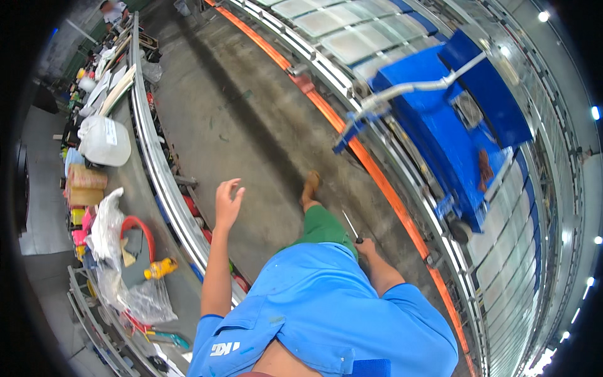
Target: The person walks through a workshop, picks up a screwdriver, and uses it to tighten screws on a metal frame. They then handle a screen printing frame, placing it on the frame and adjusting it.
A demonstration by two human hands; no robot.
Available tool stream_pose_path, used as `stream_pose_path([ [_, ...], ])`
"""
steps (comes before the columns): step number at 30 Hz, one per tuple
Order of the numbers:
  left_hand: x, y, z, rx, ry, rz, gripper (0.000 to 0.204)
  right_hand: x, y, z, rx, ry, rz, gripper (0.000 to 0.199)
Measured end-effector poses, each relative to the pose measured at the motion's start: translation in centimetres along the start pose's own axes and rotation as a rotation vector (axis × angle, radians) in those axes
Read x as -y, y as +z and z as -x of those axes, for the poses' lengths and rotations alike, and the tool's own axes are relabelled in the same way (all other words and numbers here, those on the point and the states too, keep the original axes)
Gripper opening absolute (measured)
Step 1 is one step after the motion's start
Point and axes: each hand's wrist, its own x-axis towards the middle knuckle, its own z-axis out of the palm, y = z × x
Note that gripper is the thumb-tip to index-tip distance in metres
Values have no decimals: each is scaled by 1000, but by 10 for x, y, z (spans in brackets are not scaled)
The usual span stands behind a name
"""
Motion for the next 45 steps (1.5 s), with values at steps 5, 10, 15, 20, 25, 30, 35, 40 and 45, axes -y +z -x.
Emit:
stream_pose_path([
  [5,79,74,-125,357,-155,134,16,85,5,-93,82,17,-139,61],
  [10,184,95,-98,335,-465,-56,18,270,-34,-225,-52,-82,-2,53],
  [15,215,41,-99,16,-1069,332,30,536,-121,-270,-28,-427,-164,37],
  [20,269,19,-100,-147,-1449,597,27,725,-165,-320,-51,-615,-212,36],
  [25,349,34,-157,52,-1345,459,25,829,-162,-340,11,-464,-74,33],
  [30,481,58,-338,-78,-1179,553,25,829,-129,-382,78,-296,144,32],
  [35,467,-22,-616,45,-975,509,15,888,-121,-364,93,-215,86,46],
  [40,468,-43,-791,60,-611,458,16,875,-72,-482,124,-79,86,53],
  [45,555,-22,-801,153,-989,402,17,1076,-112,-498,46,-93,19,51],
])
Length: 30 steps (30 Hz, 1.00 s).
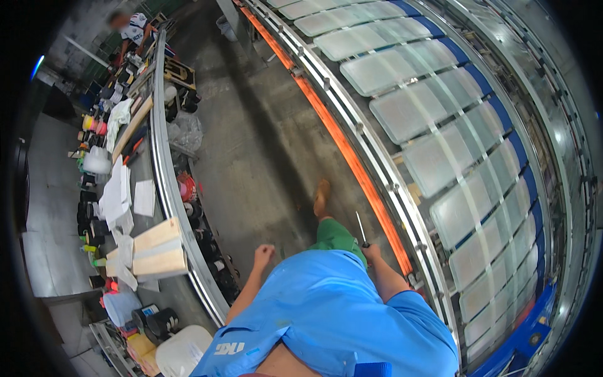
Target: The person walks through a workshop, picks up a screwdriver, and uses it to tighten screws on a metal frame. They then handle a screen printing frame, placing it on the frame and adjusting it.
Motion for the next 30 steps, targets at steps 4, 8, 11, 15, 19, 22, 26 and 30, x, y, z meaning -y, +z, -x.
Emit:
stream_pose_path([
  [4,12,-9,-17,215,149,-491,20,64,-17,-132,18,-131,-80,49],
  [8,-16,-52,-69,230,-243,60,20,273,-59,-160,-5,-386,2,39],
  [11,-69,-51,-139,93,-291,297,20,412,-94,-170,-110,-490,-28,31],
  [15,-137,-43,-213,-144,-143,158,22,550,-109,-169,-8,-617,-371,32],
  [19,-179,-42,-293,-71,-54,32,27,634,-116,-165,-426,-872,-238,33],
  [22,-191,-85,-354,-28,-105,-36,27,678,-126,-157,-81,-678,-383,31],
  [26,-235,-144,-419,89,-91,23,24,741,-144,-157,-153,-774,-274,30],
  [30,-323,-212,-437,123,-254,24,20,821,-167,-159,-305,-816,-468,19],
])
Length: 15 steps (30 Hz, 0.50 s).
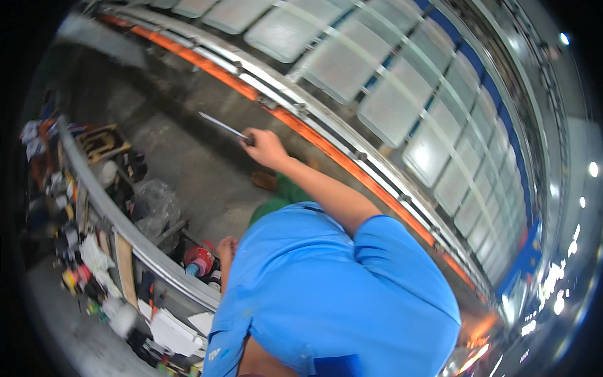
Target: The person walks through a workshop, picks up a screwdriver, and uses it to tighten screws on a metal frame. They then handle a screen printing frame, placing it on the frame and adjusting it.
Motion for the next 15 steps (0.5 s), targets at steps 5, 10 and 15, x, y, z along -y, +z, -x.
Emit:
stream_pose_path([
  [5,-101,-51,-33,-68,-37,-65,21,12,11,-100,-387,-187,-55,34],
  [10,-144,-60,-52,30,3,-162,25,11,29,-172,-468,-201,242,29],
  [15,-162,-34,-83,270,214,-394,25,-5,24,-179,-148,-189,416,31],
])
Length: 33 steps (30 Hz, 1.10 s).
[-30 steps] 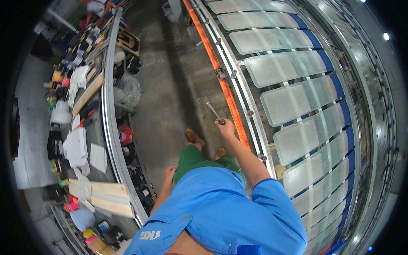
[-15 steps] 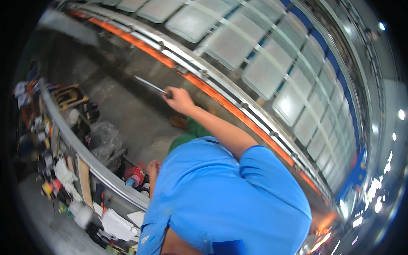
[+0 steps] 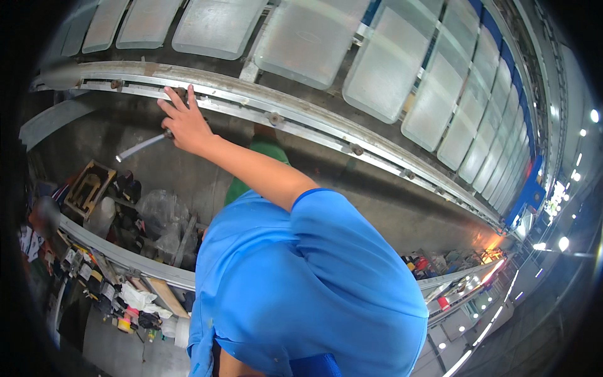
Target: The person walks through a workshop, picks up a screwdriver, and uses it to tighten screws on a metal frame. They then handle a screen printing frame, placing it on the frame and adjusting it.
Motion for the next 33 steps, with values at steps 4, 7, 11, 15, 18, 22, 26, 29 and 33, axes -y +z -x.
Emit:
stream_pose_path([
  [4,-79,11,-29,24,-69,-189,27,-18,-3,-1,165,-111,14,33],
  [7,-155,22,-52,-72,-206,73,25,-27,-15,-1,221,-216,-16,24],
  [11,-210,42,-75,-181,-168,158,24,-43,-1,9,381,-282,-55,14],
  [15,-244,69,-87,-113,-121,101,22,-45,-8,4,424,-298,-117,15],
  [18,-252,88,-82,-20,-131,86,20,-42,-11,0,412,-266,-154,5],
  [22,-206,91,-77,-26,-217,104,20,-46,-13,-2,444,-271,-257,12],
  [26,-219,91,-80,-94,-302,75,23,-58,-12,1,504,-343,-232,19],
  [29,-223,93,-82,-71,-153,-46,25,-60,-7,4,504,-370,-282,18],
  [33,-239,108,-88,-50,-226,19,27,-55,-9,4,462,-327,-358,16],
])
